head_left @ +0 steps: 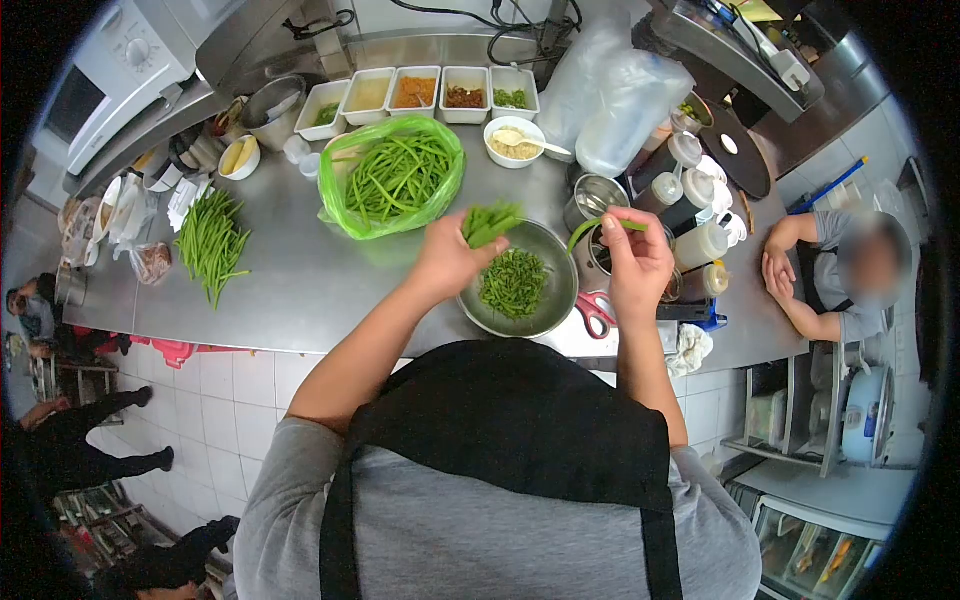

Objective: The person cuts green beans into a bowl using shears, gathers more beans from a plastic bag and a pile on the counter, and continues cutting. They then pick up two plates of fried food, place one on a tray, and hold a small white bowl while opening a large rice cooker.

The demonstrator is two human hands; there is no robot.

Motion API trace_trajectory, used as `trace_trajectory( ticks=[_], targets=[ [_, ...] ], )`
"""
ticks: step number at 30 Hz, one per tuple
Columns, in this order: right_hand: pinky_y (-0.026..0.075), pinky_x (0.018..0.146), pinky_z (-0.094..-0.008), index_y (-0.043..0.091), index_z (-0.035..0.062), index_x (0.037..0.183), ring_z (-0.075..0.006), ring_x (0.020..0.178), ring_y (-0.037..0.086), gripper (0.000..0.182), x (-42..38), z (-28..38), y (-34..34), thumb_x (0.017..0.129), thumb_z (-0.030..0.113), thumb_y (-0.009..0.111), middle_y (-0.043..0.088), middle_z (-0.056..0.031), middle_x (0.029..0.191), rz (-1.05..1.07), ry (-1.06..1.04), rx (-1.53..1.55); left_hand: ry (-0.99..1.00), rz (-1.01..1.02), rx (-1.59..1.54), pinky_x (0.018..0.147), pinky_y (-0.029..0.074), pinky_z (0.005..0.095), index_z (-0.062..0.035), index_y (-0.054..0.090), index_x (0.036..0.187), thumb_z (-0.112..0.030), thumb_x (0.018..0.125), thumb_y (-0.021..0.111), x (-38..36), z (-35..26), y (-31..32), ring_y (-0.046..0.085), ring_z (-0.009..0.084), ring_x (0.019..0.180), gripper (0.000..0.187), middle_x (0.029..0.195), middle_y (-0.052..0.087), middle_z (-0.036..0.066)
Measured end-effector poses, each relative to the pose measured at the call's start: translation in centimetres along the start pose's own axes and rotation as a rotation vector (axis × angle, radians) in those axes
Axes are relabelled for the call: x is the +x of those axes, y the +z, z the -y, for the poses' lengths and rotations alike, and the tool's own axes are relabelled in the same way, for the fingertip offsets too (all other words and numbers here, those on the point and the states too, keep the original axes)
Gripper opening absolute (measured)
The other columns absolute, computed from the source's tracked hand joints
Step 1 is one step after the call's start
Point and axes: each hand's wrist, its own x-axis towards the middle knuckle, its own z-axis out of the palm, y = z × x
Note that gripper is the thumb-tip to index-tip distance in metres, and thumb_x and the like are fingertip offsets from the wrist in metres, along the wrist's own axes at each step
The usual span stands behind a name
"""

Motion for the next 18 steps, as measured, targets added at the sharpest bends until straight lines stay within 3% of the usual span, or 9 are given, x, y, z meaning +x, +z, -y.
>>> trace_trajectory(
  ticks=[3,5,8,11,12,14,16,17,18],
  targets=[
    [0.044,0.065,-0.0182,0.063,0.0000,0.089,-0.0051,0.075,0.054,0.011,-0.1,1.0,0.8,0.079,0.002,0.065,0.059,-0.0040,0.088,0.116,-0.054,-0.084,-0.042,0.014,-0.172,0.062,0.049,0.0247,0.0010,0.053,0.098,-0.005,0.073,0.071,-0.6,-2.0,-0.1,0.060,0.0105,0.071,0.031,0.085,0.063,0.005],
    [0.045,0.064,-0.0181,0.062,-0.0010,0.093,-0.0059,0.072,0.057,0.014,-0.6,2.0,1.6,0.079,0.002,0.065,0.062,-0.0044,0.088,0.293,0.228,0.115,-0.071,0.064,-0.288,0.061,0.049,0.0249,0.0001,0.053,0.098,-0.005,0.073,0.072,-1.3,-3.5,-0.2,0.059,0.0107,0.070,0.032,0.083,0.062,0.004],
    [0.047,0.064,-0.0196,0.061,-0.0017,0.094,-0.0075,0.071,0.058,0.014,-1.8,2.2,3.8,0.080,0.001,0.064,0.063,-0.0048,0.088,0.386,0.273,0.266,-0.101,0.112,-0.377,0.057,0.049,0.0252,-0.0021,0.054,0.099,-0.005,0.070,0.074,-2.6,-3.4,-0.6,0.058,0.0114,0.066,0.035,0.083,0.059,0.004],
    [0.047,0.074,-0.0222,0.055,-0.0017,0.110,-0.0103,0.081,0.058,0.033,-2.7,1.5,5.3,0.079,-0.003,0.063,0.062,-0.0070,0.093,0.538,0.294,0.336,-0.092,-0.021,-0.390,0.056,0.048,0.0245,-0.0024,0.054,0.100,-0.005,0.068,0.075,-4.4,-2.3,-3.4,0.057,0.0109,0.064,0.038,0.084,0.059,0.004],
    [0.045,0.078,-0.0233,0.051,-0.0009,0.117,-0.0109,0.087,0.056,0.040,-2.8,1.9,5.7,0.079,-0.003,0.061,0.061,-0.0073,0.096,0.542,0.229,0.285,-0.069,-0.233,-0.376,0.053,0.045,0.0239,-0.0022,0.058,0.095,-0.009,0.068,0.075,-5.3,-2.4,-5.1,0.055,0.0103,0.061,0.033,0.076,0.059,0.003],
    [0.045,0.078,-0.0231,0.053,-0.0006,0.115,-0.0106,0.087,0.056,0.036,-2.9,1.1,5.0,0.080,-0.002,0.060,0.061,-0.0073,0.096,0.539,0.282,0.263,-0.243,-0.429,-0.085,0.055,0.046,0.0258,-0.0019,0.060,0.089,-0.008,0.070,0.073,-7.1,-0.6,-11.4,0.055,0.0116,0.062,0.024,0.075,0.060,0.004],
    [0.045,0.078,-0.0227,0.054,-0.0003,0.113,-0.0101,0.087,0.056,0.032,-3.0,0.4,4.0,0.081,0.000,0.060,0.061,-0.0070,0.096,0.543,0.323,0.219,-0.367,-0.714,-0.020,0.055,0.044,0.0271,-0.0030,0.061,0.086,-0.007,0.072,0.069,-9.4,3.6,-18.4,0.054,0.0123,0.059,0.016,0.072,0.060,0.004],
    [0.044,0.078,-0.0224,0.055,-0.0001,0.112,-0.0098,0.086,0.056,0.031,-3.1,0.1,3.5,0.082,0.000,0.059,0.061,-0.0067,0.096,0.551,0.333,0.188,-0.254,-0.827,-0.096,0.053,0.042,0.0271,-0.0032,0.061,0.084,-0.008,0.072,0.068,-10.6,6.7,-21.9,0.053,0.0125,0.058,0.015,0.071,0.061,0.004],
    [0.044,0.078,-0.0221,0.056,0.0001,0.111,-0.0095,0.086,0.056,0.029,-3.0,-0.1,3.3,0.082,0.001,0.059,0.061,-0.0064,0.096,0.555,0.343,0.156,-0.306,-0.937,-0.001,0.051,0.041,0.0275,-0.0033,0.062,0.082,-0.008,0.071,0.068,-11.4,7.0,-24.6,0.053,0.0125,0.057,0.014,0.070,0.061,0.004]
  ],
)
